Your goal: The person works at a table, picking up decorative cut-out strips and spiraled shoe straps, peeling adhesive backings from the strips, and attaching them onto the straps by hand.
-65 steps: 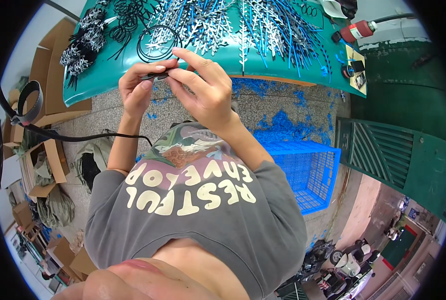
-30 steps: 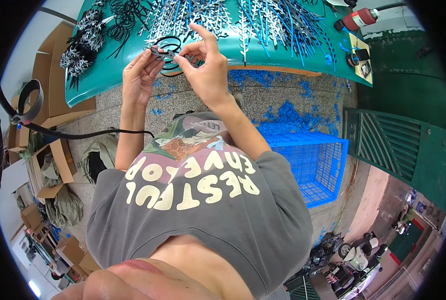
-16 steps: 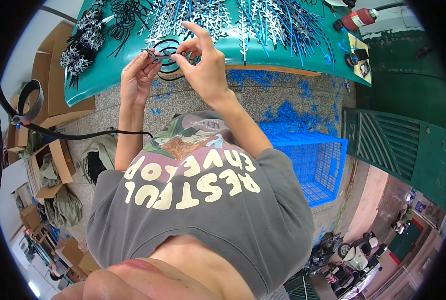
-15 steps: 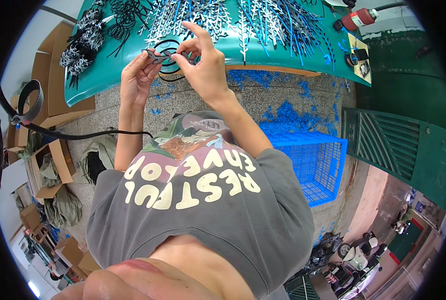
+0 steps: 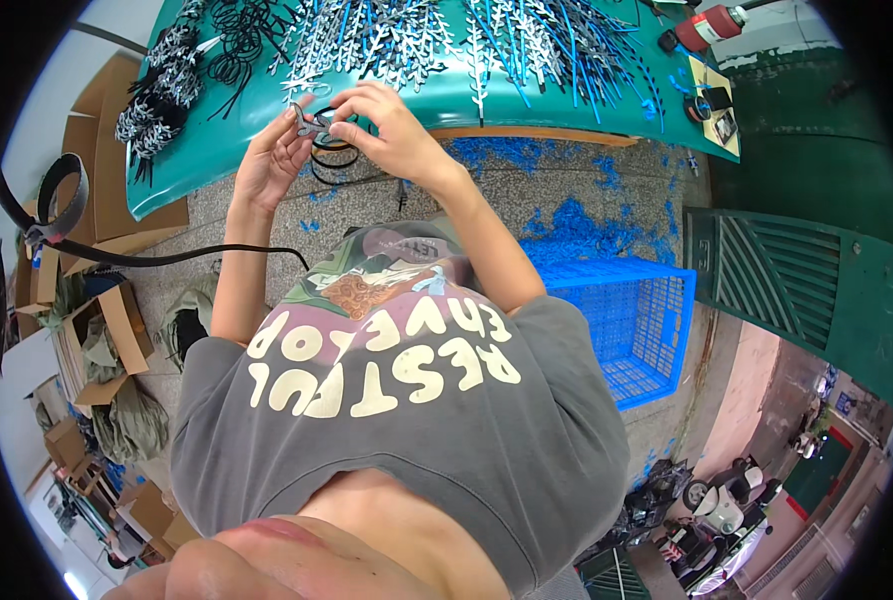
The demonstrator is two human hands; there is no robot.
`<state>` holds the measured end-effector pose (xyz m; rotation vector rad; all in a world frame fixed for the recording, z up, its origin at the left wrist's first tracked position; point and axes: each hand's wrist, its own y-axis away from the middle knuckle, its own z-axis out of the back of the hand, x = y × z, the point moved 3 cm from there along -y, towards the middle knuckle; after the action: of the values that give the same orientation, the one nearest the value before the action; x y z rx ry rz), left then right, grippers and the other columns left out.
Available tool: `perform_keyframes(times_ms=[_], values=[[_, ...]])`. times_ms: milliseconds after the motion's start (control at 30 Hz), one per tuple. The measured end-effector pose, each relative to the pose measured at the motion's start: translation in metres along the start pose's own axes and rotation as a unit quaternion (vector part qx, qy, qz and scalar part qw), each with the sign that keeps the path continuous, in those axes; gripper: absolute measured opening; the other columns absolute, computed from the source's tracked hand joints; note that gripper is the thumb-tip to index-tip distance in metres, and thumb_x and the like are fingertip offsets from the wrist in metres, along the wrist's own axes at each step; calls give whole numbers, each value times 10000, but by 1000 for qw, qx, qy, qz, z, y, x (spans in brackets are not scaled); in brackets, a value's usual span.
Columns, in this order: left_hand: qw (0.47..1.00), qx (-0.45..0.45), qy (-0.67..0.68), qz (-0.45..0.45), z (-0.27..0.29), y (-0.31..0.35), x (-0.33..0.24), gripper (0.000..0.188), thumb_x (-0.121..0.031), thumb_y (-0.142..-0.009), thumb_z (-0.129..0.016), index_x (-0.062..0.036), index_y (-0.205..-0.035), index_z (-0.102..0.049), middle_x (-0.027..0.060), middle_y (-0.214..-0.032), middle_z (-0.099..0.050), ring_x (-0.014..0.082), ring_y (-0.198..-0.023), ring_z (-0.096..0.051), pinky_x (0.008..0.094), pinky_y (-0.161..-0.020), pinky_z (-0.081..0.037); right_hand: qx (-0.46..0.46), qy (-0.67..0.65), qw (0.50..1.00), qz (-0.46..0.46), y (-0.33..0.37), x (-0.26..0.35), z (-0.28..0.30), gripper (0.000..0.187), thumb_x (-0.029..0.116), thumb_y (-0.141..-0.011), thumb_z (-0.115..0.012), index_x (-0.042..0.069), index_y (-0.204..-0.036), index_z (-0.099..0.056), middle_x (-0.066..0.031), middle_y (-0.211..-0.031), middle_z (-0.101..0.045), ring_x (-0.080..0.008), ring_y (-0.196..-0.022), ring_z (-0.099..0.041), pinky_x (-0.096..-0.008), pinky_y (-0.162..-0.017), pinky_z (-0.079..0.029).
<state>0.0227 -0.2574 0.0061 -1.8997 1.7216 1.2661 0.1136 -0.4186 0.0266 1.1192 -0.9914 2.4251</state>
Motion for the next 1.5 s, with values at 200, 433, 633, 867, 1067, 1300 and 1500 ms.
perform_keyframes(times_ms=[200,433,633,867,1067,1300,1500], values=[[935,-47,-304,-178,-4,-3,-25,384,-173,-853,-582,-65,-1210,-493,92,-1038,-606,165,-910,-608,285,-789,-502,97,-104,988,-62,3,-8,0,189,235,-875,-547,47,-880,-571,-78,-1140,-506,-217,-1107,-440,-332,-939,-332],[737,236,-614,-157,-46,-5,-55,170,-165,-777,-669,-2,-819,-642,34,-752,-555,119,-710,-481,255,-668,-379,9,-258,955,-145,3,-7,-6,296,320,-885,-535,51,-1009,-543,-77,-1155,-494,-153,-1035,-505,-291,-869,-410],[783,229,-559,-148,-35,-9,-62,167,-148,-796,-648,17,-805,-626,20,-753,-541,95,-724,-487,249,-672,-385,25,-414,854,-315,33,-49,-16,305,278,-856,-590,-14,-945,-591,-51,-807,-636,-89,-739,-564,-237,-697,-447],[804,227,-526,-161,-15,-9,-61,189,-175,-783,-669,11,-795,-637,17,-762,-551,99,-735,-495,250,-683,-393,-77,-204,955,-199,27,-6,35,140,159,-748,-714,24,-778,-695,5,-674,-601,-45,-580,-490,-199,-508,-376],[841,245,-457,-153,-14,-3,-56,124,-94,-771,-653,24,-771,-615,34,-768,-542,117,-739,-475,253,-689,-370,-76,-116,980,-142,16,8,47,116,134,-745,-709,28,-791,-695,1,-694,-597,-47,-596,-487,-193,-507,-364],[875,257,-389,-132,-10,2,-53,125,-94,-758,-661,20,-760,-610,33,-775,-518,116,-743,-454,243,-666,-351,-46,-98,984,-142,11,9,45,97,120,-753,-699,32,-794,-694,10,-681,-581,-43,-594,-482,-195,-507,-368],[886,275,-347,-138,-4,2,-49,85,-74,-771,-645,9,-790,-634,31,-783,-535,100,-715,-461,228,-623,-360,-34,-104,985,-134,8,11,44,97,117,-765,-691,27,-799,-690,10,-684,-582,-32,-574,-472,-183,-489,-358]])
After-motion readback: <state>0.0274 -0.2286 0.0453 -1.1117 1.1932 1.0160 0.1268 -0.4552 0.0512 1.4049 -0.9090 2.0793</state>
